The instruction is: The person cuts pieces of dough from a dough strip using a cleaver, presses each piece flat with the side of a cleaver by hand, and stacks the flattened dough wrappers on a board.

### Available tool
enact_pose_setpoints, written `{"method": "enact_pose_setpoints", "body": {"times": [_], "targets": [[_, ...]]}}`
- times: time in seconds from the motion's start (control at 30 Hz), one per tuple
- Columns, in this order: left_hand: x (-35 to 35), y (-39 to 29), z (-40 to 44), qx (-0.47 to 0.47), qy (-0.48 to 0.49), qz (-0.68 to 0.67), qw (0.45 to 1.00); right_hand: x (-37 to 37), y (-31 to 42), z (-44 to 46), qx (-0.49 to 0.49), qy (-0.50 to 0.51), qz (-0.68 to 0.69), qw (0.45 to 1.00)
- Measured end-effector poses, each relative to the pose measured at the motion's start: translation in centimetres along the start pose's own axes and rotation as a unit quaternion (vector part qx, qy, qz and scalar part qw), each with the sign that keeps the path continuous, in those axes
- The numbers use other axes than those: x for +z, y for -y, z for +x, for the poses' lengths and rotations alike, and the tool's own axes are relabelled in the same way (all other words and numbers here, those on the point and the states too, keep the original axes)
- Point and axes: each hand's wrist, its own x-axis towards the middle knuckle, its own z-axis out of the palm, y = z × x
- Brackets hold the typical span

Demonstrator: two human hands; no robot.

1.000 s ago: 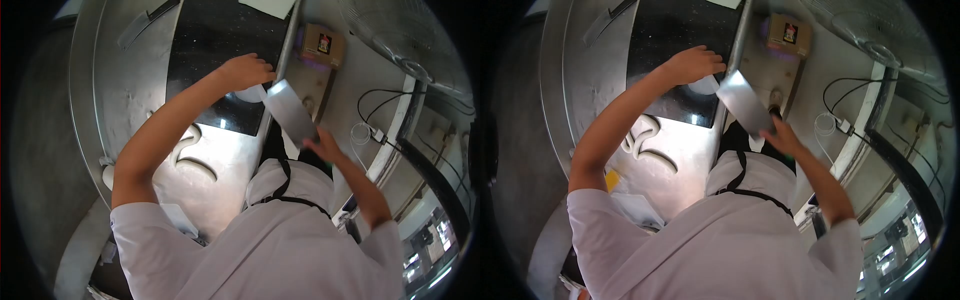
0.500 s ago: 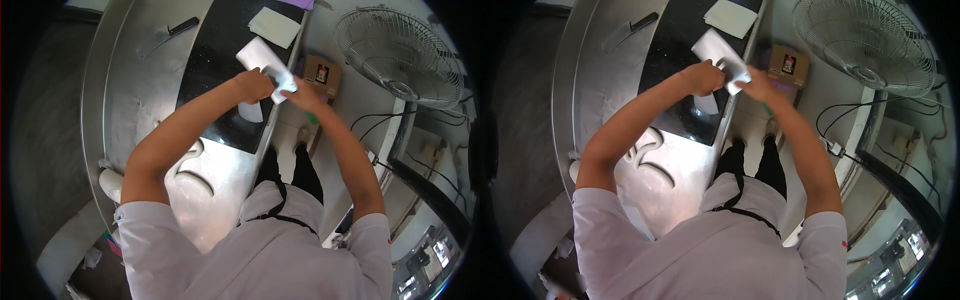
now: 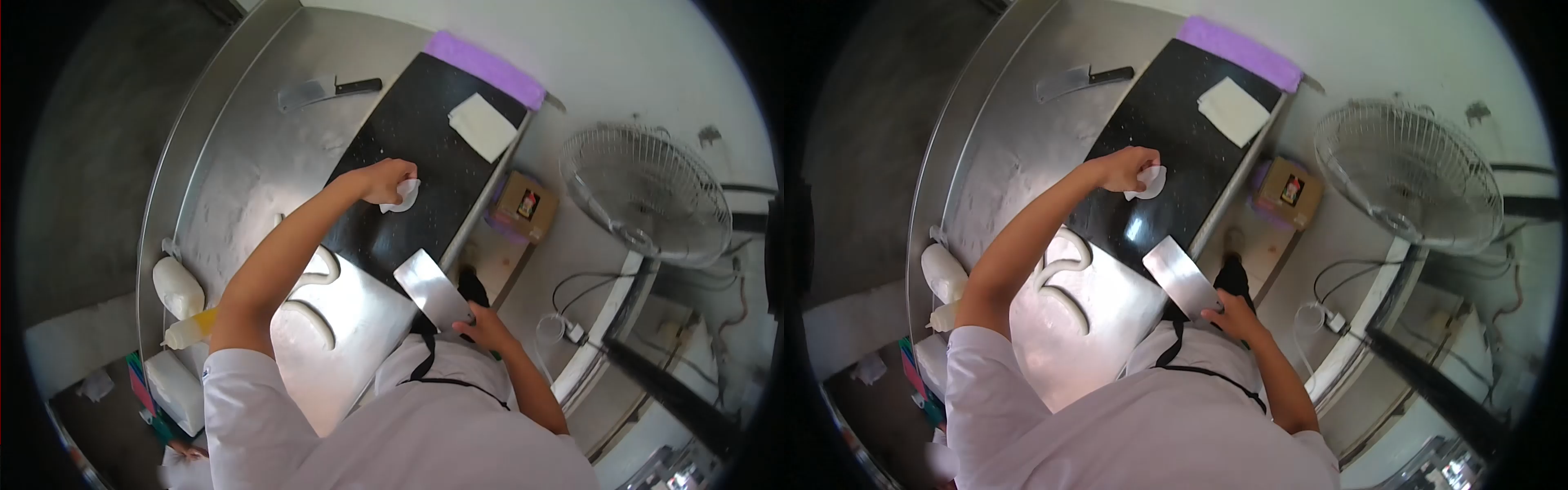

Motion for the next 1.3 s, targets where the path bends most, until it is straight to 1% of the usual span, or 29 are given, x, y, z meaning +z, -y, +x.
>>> {"method": "enact_pose_setpoints", "body": {"times": [0.03, 0.07, 0.1, 0.17, 0.2, 0.23, 0.3, 0.33, 0.37, 0.43, 0.47, 0.5, 0.53, 0.63, 0.67, 0.77, 0.8, 0.83, 0.93, 0.97, 1.0, 1.03, 1.07, 1.13, 1.17, 1.2, 1.23, 1.27, 1.3], "targets": [[-0.3, 0.6, 0.2, -0.021, -0.033, -0.045, 0.998, -0.8, 0.2, 0.5, -0.009, 0.007, 0.021, 1.000], [-0.7, 1.2, 0.6, -0.043, -0.065, -0.092, 0.993, -1.8, 0.4, 1.4, 0.019, 0.036, 0.003, 0.999], [-1.6, 1.2, 1.0, -0.052, -0.075, -0.094, 0.991, -2.7, 0.4, 2.6, 0.011, 0.045, -0.003, 0.999], [-3.1, 0.8, 2.2, -0.033, -0.137, -0.159, 0.977, -4.3, 0.8, 4.9, 0.012, 0.096, -0.013, 0.995], [-3.6, 0.8, 2.9, -0.030, -0.156, -0.208, 0.965, -5.1, 0.8, 6.3, -0.027, 0.108, -0.021, 0.994], [-4.8, 0.9, 3.8, -0.023, -0.178, -0.251, 0.951, -6.4, 1.6, 7.9, -0.038, 0.119, -0.028, 0.992], [-6.6, 1.1, 5.5, -0.026, -0.222, -0.406, 0.886, -8.3, 3.2, 9.7, -0.001, 0.164, -0.035, 0.986], [-7.1, 1.9, 6.4, -0.033, -0.242, -0.435, 0.867, -9.8, 4.3, 10.8, 0.016, 0.195, -0.053, 0.979], [-7.4, 3.1, 7.1, -0.035, -0.251, -0.435, 0.864, -10.7, 4.4, 11.9, 0.011, 0.200, -0.059, 0.978], [-6.5, 6.1, 8.5, -0.120, -0.321, -0.420, 0.840, -12.1, 3.9, 13.1, -0.010, 0.203, -0.100, 0.974], [-5.8, 7.4, 8.8, -0.125, -0.332, -0.424, 0.833, -12.8, 3.8, 13.6, -0.015, 0.213, -0.109, 0.971], [-5.2, 8.2, 8.8, -0.248, -0.349, -0.345, 0.835, -13.3, 3.6, 14.0, -0.018, 0.206, -0.116, 0.971], [-4.5, 8.9, 8.8, -0.369, -0.353, -0.261, 0.819, -13.6, 3.4, 14.3, -0.019, 0.200, -0.120, 0.972], [-3.5, 9.7, 8.4, -0.373, -0.408, -0.285, 0.783, -14.6, 2.8, 14.9, -0.050, 0.194, -0.082, 0.976], [-3.4, 9.5, 8.3, -0.364, -0.410, -0.244, 0.800, -14.6, 2.6, 14.8, -0.051, 0.202, -0.088, 0.974], [-2.7, 10.2, 8.4, -0.379, -0.419, -0.199, 0.801, -14.9, 2.9, 15.7, -0.064, 0.214, -0.100, 0.970], [-3.5, 8.5, 7.8, -0.414, -0.426, -0.213, 0.776, -15.1, 3.3, 15.8, -0.064, 0.215, -0.107, 0.969], [-3.4, 8.7, 7.2, -0.418, -0.434, -0.217, 0.768, -15.2, 3.7, 15.8, -0.064, 0.217, -0.114, 0.967], [-1.8, 8.0, 3.7, -0.400, -0.483, -0.176, 0.758, -15.4, 5.0, 15.6, -0.073, 0.213, -0.086, 0.971], [-1.0, 7.3, 0.9, -0.337, -0.533, -0.193, 0.752, -15.3, 5.0, 15.5, -0.077, 0.222, -0.095, 0.967], [0.3, 6.2, -2.0, -0.275, -0.581, -0.204, 0.738, -15.0, 4.8, 15.2, -0.092, 0.195, -0.088, 0.972], [2.5, 5.4, -4.5, -0.288, -0.593, -0.200, 0.725, -14.7, 4.7, 15.2, -0.112, 0.172, -0.080, 0.975], [5.7, 4.4, -7.2, -0.301, -0.643, -0.195, 0.677, -14.6, 4.8, 15.1, -0.128, 0.197, -0.088, 0.968], [13.6, 2.6, -13.4, -0.365, -0.723, -0.139, 0.569, -13.7, 4.6, 15.2, -0.159, 0.164, -0.130, 0.965], [18.2, 1.8, -15.9, -0.406, -0.747, -0.096, 0.517, -12.8, 4.2, 15.4, -0.169, 0.201, -0.140, 0.955], [23.2, 0.9, -18.3, -0.458, -0.759, -0.049, 0.460, -12.0, 3.5, 15.9, -0.140, 0.189, -0.158, 0.959], [26.9, -1.1, -20.6, -0.513, -0.742, -0.085, 0.423, -11.2, 3.5, 16.0, -0.112, 0.165, -0.178, 0.964], [30.5, -2.6, -21.9, -0.536, -0.711, -0.115, 0.441, -9.8, 6.3, 15.2, -0.179, 0.158, -0.164, 0.957], [32.7, -3.8, -22.8, -0.555, -0.679, -0.140, 0.460, -8.3, 7.7, 15.0, -0.187, 0.165, -0.170, 0.953]]}}
